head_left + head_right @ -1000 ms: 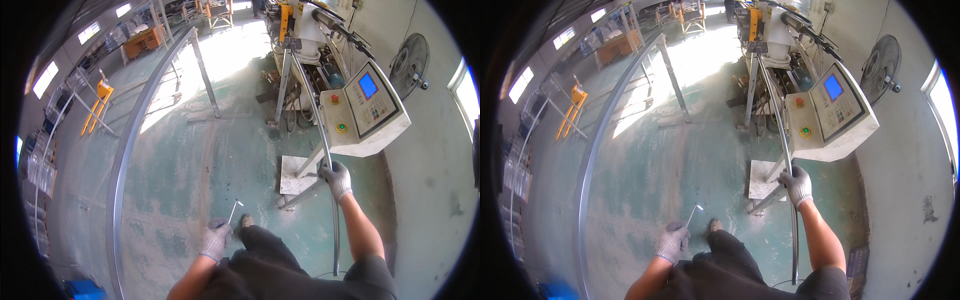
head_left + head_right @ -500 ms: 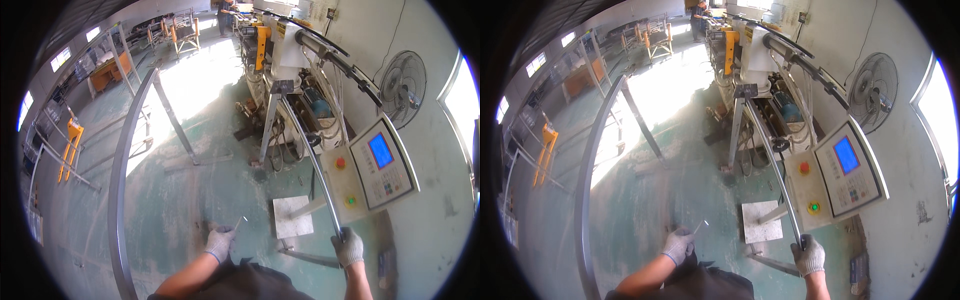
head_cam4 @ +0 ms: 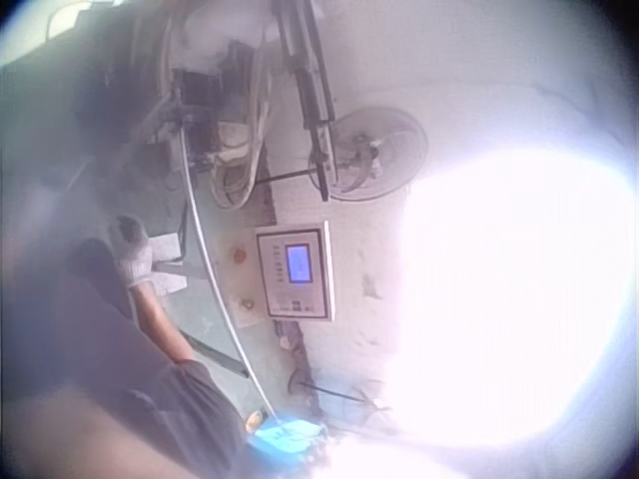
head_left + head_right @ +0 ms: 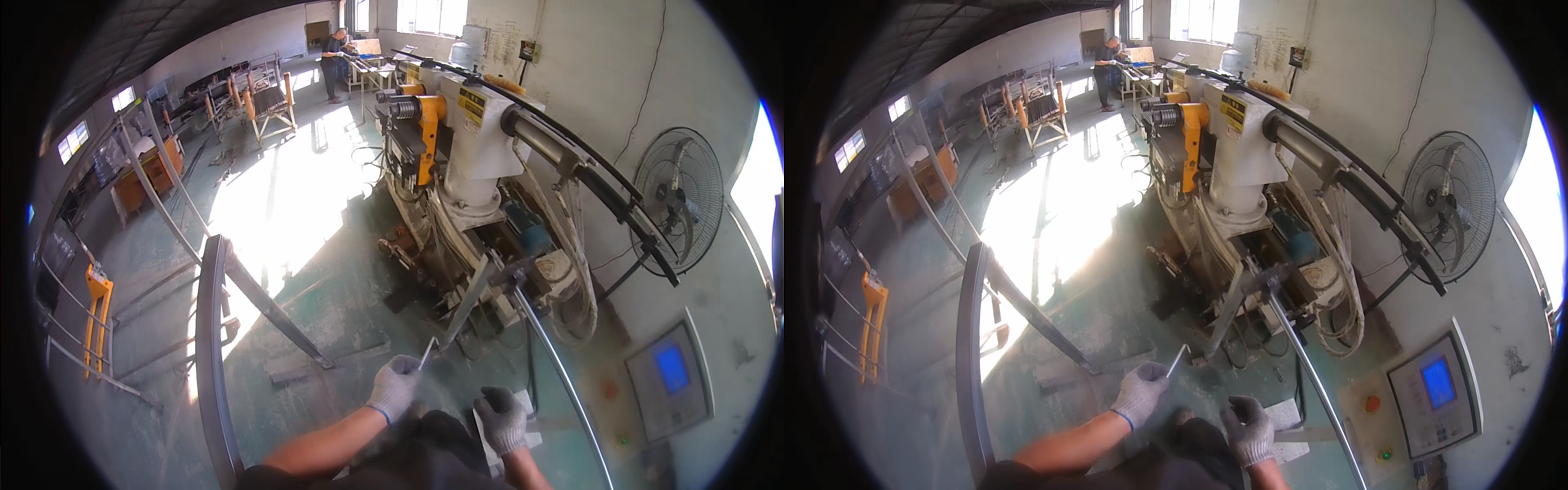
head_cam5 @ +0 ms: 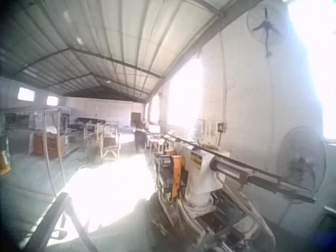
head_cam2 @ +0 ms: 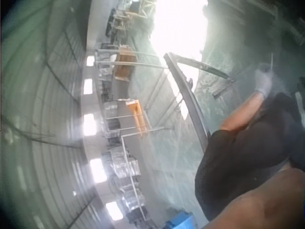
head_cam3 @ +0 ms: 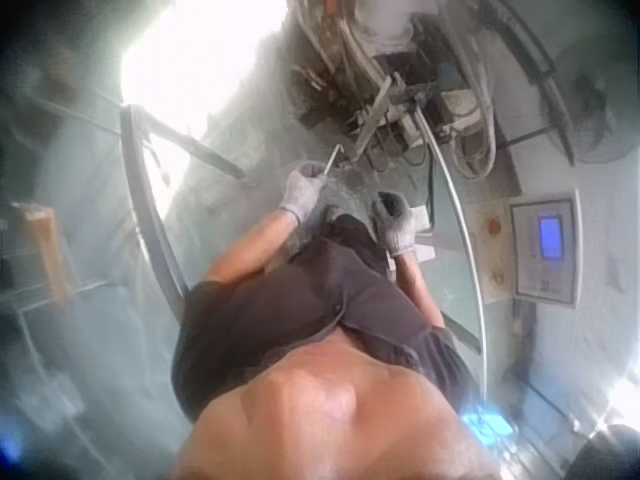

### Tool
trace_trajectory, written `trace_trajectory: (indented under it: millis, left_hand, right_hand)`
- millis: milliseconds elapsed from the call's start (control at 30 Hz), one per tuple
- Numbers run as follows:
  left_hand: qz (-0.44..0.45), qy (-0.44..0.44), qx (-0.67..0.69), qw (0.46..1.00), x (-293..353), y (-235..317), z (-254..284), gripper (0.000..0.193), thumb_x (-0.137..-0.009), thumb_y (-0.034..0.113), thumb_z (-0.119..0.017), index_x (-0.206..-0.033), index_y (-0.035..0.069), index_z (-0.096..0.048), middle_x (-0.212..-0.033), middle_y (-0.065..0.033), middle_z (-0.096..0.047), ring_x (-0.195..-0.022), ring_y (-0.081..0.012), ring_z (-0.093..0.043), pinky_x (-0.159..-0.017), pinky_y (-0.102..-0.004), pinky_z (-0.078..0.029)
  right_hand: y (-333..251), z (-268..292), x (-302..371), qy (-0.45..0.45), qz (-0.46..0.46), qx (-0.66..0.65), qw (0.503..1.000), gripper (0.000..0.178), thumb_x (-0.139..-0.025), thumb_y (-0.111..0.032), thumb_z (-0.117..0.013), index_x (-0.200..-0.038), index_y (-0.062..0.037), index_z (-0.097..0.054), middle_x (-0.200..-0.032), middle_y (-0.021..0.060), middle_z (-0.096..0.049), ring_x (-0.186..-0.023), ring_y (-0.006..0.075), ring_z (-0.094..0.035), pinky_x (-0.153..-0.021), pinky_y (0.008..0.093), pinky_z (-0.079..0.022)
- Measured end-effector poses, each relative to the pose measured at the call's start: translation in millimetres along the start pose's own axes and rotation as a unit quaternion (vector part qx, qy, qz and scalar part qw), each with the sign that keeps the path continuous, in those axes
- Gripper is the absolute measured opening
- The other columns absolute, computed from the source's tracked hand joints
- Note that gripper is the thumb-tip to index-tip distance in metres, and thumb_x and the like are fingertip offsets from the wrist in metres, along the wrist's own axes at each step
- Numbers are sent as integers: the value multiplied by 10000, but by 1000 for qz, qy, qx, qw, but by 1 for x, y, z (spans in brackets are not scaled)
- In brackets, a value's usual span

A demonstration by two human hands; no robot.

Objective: The person adjusts a metal bending machine using a hex key, then loads multiple metal rods into the machine. After bending, the person removes the rods and stacks them on a wooden workbench. The person repeats the loading and bending process with additional rods.

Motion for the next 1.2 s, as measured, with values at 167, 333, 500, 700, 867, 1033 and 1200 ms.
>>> trace_trajectory:
  millis: [167, 333, 500, 700, 867, 1033, 1200]
  left_hand:
    - [55, -39, -12, 998, -133, 17, 12, 183, -1035, 102, -736, -1187, 5, -766, -1009, -133, -804, -878, -220, -785, -804, -369, -623]
    - [-46, -26, -167, 985, -256, 84, 58, 207, -1058, 148, -734, -1228, 35, -770, -1135, -206, -827, -1078, -337, -812, -970, -421, -620]
    - [-106, -33, -178, 978, -380, 117, 106, 263, -1058, 125, -734, -1310, 53, -758, -1222, -226, -824, -1148, -415, -806, -988, -474, -631]
    - [-182, -50, -104, 977, -542, 100, 162, 299, -1048, 114, -725, -1339, 42, -739, -1265, -245, -810, -1193, -434, -790, -1035, -487, -629]
    - [-198, -162, -118, 960, -712, 131, 235, 376, -1048, 183, -753, -1388, 23, -737, -1355, -248, -791, -1287, -411, -762, -1113, -466, -608]
    - [-90, -227, -224, 943, -845, 179, 343, 489, -1040, 342, -782, -1407, 19, -752, -1359, -241, -800, -1267, -395, -776, -1111, -452, -613]
    - [-28, -177, -214, 960, -980, 185, 446, 458, -1060, 378, -766, -1358, 31, -784, -1233, -192, -841, -1152, -326, -824, -1047, -441, -638]
  right_hand:
    - [-22, -131, -163, -32, 13, -107, 994, 423, -979, -228, -885, -1310, 18, -796, -1121, 158, -852, -1005, 173, -792, -929, 342, -629]
    - [-69, -243, -334, -128, -30, -120, 984, 427, -1079, -387, -754, -1195, 21, -805, -1068, 183, -828, -945, 274, -787, -909, 409, -603]
    - [-148, -318, -460, -140, 15, -77, 987, 404, -1108, -383, -716, -1100, 12, -802, -970, 159, -808, -864, 265, -762, -841, 411, -582]
    - [-186, -436, -600, -104, -48, -128, 985, 304, -1123, -296, -751, -1110, 6, -787, -964, 101, -816, -832, 171, -745, -773, 364, -581]
    - [-275, -522, -726, -7, 58, -165, 985, 310, -1147, -296, -732, -1134, 10, -774, -977, 99, -811, -851, 159, -733, -786, 363, -585]
    - [-375, -600, -817, 26, 44, -213, 976, 235, -1141, -198, -745, -1236, 14, -782, -990, 37, -797, -893, 107, -708, -803, 319, -577]
    - [-442, -670, -913, 44, 49, -189, 980, 207, -1112, -155, -777, -1236, 9, -801, -987, 30, -804, -886, 86, -704, -807, 306, -577]
Point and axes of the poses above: each hand's wrist, its own x-axis away from the middle knuckle, its own z-axis out of the back of the hand, y = z × x, the point moved 10 cm from there along -x, towards the middle knuckle
